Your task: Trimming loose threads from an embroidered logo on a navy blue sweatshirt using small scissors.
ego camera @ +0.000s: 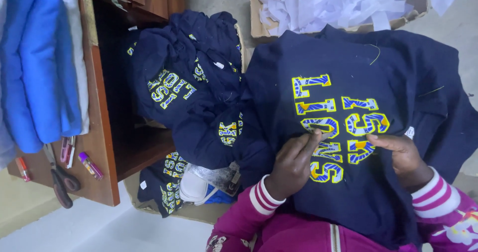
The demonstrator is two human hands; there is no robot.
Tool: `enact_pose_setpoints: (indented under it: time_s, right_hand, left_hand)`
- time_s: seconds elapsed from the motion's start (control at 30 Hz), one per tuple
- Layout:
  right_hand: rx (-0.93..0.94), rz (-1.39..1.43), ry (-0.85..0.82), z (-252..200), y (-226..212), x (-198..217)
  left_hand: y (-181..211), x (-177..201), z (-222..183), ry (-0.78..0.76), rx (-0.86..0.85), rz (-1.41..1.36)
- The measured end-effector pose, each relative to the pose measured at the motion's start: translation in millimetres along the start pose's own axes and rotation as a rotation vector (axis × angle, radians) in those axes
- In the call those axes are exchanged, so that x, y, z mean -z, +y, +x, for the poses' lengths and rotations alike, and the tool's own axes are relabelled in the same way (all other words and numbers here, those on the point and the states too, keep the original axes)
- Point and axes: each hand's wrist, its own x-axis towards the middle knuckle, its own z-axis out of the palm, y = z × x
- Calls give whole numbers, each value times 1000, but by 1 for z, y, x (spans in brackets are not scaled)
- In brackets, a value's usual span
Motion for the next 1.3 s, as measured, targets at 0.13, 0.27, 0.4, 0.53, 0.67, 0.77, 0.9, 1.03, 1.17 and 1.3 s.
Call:
enact_pose_setpoints:
  time_s: [0.13, 0.27, 0.4, 0.53, 0.67, 0.77, 0.9, 1.03, 1.17, 1.3]
  right_hand:
    - [90, -4, -14, 4, 27, 16]
    - [-166, 22, 120, 3, -36, -25]
    - [-64, -19, 63, 2, 2, 2]
    - [164, -210, -39, 2, 22, 14]
    - [255, -160, -80, 0, 37, 20]
    - [227, -165, -55, 4, 40, 22]
    - [-16, -10, 9, 4, 3, -1]
    - [182, -182, -15, 6, 40, 22]
    - [156, -123, -32, 5, 35, 19]
    - [298, -338, -85, 3, 37, 28]
  left_hand:
    - [1, -3, -4, 54, 62, -9]
    - [9, -3, -11, 17, 82, -1]
    - [15, -1, -5, 10, 79, 70]
    - [14, -8, -4, 7, 81, 62]
    - [14, -14, -9, 8, 77, 75]
    - [12, -18, -9, 7, 32, 130]
    - [8, -16, -12, -37, -52, 169]
    - [7, -12, -9, -56, -50, 151]
    - [9, -13, -9, 26, 6, 137]
    - [6, -17, -10, 23, 6, 236]
